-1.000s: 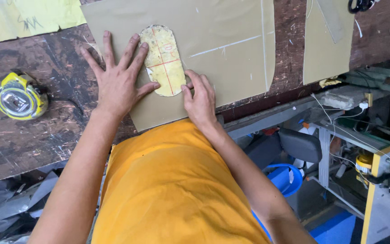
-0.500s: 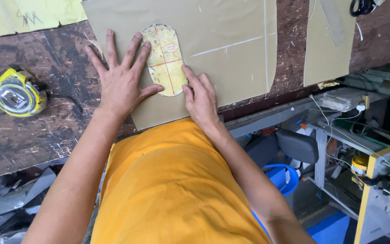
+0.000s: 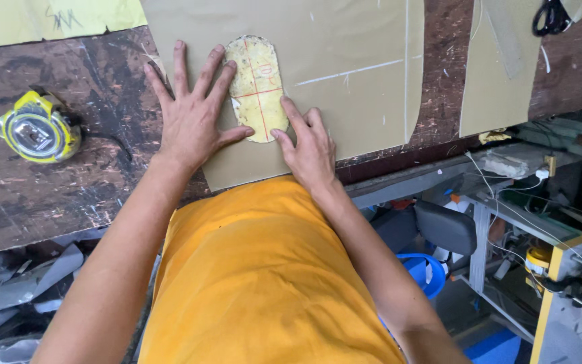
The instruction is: The person measures a piece of cardboard with a tape measure and marks lines with a pencil. They then place a small template on the cardboard and trace its outline, repeating the process to create multiple marked sections.
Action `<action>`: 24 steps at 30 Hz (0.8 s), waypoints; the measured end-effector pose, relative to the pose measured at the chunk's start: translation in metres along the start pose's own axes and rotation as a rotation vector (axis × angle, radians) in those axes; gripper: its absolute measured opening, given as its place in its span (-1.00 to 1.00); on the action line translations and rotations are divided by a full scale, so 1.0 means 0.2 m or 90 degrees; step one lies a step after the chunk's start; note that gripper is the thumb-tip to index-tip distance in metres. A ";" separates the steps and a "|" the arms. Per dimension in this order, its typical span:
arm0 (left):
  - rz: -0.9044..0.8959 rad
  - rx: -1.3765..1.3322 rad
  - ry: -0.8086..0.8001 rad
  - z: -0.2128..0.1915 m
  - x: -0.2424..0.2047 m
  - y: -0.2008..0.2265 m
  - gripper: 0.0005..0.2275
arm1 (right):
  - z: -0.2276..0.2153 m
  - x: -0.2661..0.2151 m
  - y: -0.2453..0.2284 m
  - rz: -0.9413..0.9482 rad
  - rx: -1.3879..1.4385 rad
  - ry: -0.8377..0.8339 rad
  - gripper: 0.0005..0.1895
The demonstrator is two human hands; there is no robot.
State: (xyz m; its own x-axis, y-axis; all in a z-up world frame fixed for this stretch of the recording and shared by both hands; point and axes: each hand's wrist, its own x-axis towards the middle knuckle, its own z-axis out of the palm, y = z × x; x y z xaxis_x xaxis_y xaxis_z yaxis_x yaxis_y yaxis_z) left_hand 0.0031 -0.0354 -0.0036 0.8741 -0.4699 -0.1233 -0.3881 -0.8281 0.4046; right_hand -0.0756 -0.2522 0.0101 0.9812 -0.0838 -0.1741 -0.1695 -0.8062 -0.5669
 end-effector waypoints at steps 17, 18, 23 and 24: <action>-0.020 0.127 -0.064 -0.06 0.08 0.16 0.07 | -0.22 0.19 0.20 0.263 0.879 -0.098 -0.54; -0.027 0.144 -0.069 -0.06 0.08 0.17 0.07 | -0.28 0.22 0.22 0.304 0.895 -0.134 -0.59; -0.064 0.218 -0.106 -0.07 0.11 0.22 0.08 | -0.42 0.33 0.23 0.295 0.819 -0.324 -0.67; -0.068 0.216 -0.109 -0.07 0.11 0.23 0.08 | -0.42 0.35 0.21 0.280 0.820 -0.320 -0.73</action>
State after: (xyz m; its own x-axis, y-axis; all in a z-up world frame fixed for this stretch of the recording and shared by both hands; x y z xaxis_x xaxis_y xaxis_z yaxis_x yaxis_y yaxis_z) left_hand 0.0080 -0.0797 0.0257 0.8644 -0.3964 -0.3092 -0.3976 -0.9155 0.0619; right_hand -0.0065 -0.3400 0.0416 0.7391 0.2480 -0.6263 -0.6724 0.3276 -0.6638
